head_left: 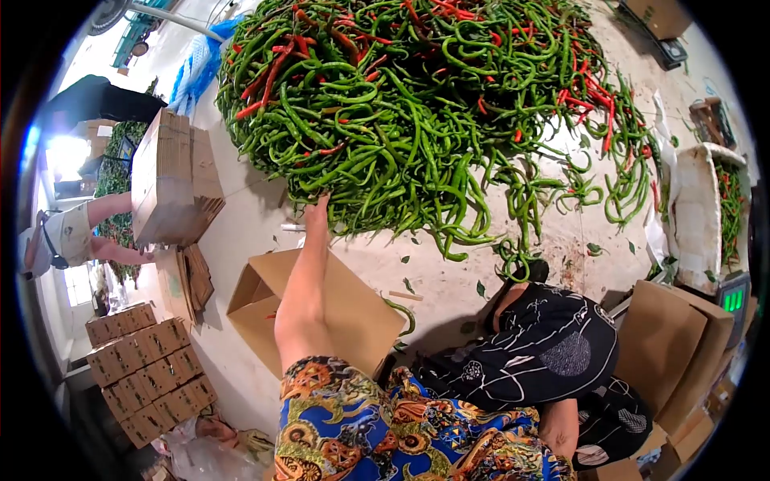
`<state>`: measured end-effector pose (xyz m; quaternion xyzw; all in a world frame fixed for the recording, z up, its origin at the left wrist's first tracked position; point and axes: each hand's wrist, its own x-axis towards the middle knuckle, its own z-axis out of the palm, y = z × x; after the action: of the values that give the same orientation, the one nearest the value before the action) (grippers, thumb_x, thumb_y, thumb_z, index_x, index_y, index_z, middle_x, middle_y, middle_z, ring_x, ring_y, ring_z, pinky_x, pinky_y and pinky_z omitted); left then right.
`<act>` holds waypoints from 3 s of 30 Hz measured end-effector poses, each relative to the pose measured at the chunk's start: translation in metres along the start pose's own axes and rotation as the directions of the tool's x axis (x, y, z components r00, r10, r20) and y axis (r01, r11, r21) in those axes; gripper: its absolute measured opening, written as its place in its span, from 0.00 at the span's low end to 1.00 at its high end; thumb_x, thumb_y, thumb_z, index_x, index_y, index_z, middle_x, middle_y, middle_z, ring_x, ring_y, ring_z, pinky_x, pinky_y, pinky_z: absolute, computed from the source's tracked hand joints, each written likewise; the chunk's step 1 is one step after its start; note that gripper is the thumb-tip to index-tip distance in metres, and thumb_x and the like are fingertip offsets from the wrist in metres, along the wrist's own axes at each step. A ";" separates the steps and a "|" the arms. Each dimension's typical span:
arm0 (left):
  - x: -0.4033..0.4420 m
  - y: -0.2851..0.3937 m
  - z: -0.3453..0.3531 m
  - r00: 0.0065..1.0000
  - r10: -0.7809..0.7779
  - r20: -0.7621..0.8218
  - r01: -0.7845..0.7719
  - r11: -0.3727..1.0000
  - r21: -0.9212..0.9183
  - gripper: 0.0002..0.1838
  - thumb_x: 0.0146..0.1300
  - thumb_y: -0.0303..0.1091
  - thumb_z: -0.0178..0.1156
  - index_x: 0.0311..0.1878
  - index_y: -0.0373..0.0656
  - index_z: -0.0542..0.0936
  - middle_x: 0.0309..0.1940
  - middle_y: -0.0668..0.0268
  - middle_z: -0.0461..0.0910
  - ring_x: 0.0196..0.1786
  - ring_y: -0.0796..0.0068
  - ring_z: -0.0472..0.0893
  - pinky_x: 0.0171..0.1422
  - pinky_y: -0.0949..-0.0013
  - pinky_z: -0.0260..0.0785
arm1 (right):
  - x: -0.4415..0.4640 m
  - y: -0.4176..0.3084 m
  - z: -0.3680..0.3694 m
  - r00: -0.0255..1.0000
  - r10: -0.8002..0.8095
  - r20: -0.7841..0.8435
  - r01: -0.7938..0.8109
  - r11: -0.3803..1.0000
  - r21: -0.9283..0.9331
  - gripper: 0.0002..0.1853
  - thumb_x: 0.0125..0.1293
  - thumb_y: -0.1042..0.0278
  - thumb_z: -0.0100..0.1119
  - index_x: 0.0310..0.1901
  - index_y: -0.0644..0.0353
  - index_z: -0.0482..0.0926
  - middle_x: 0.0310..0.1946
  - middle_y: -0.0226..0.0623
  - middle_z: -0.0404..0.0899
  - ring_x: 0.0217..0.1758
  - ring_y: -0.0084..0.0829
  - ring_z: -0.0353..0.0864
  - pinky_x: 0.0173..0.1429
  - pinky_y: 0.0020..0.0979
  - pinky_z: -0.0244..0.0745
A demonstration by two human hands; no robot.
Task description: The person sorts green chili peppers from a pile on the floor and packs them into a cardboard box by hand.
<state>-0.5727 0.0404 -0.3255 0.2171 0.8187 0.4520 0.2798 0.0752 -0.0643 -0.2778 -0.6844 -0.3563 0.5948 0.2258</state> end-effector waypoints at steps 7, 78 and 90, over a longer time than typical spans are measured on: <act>0.025 -0.031 0.000 0.959 -0.200 0.200 0.245 0.941 -0.233 0.31 0.56 0.47 0.68 0.60 0.42 0.73 0.55 0.63 0.75 0.51 0.72 0.72 0.47 0.63 0.67 | 0.009 -0.003 0.010 1.000 0.018 0.026 -0.019 1.000 0.020 0.16 0.65 0.67 0.62 0.51 0.65 0.78 0.38 0.31 0.82 0.40 0.21 0.78 0.46 0.22 0.72; -0.319 0.185 0.210 0.784 -0.132 0.606 0.371 0.883 -0.287 0.23 0.63 0.36 0.61 0.60 0.39 0.73 0.55 0.62 0.76 0.55 0.70 0.75 0.63 0.67 0.64 | 0.129 -0.167 0.052 0.904 -0.330 0.274 0.175 0.867 0.467 0.23 0.67 0.59 0.56 0.61 0.60 0.74 0.55 0.35 0.78 0.58 0.27 0.75 0.63 0.31 0.67; -0.394 0.208 0.279 0.228 -0.009 0.974 -0.181 0.982 0.051 0.36 0.59 0.30 0.64 0.71 0.45 0.62 0.61 0.49 0.72 0.53 0.63 0.81 0.56 0.65 0.74 | 0.115 -0.021 -0.111 0.860 0.406 -0.309 -0.101 0.730 0.675 0.17 0.69 0.54 0.53 0.42 0.61 0.81 0.36 0.36 0.80 0.38 0.28 0.77 0.45 0.30 0.74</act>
<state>-0.0734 0.0771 -0.1643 0.5156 0.4878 0.1709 0.6833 0.1829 0.0490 -0.3164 -0.7245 0.0269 0.5361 0.4324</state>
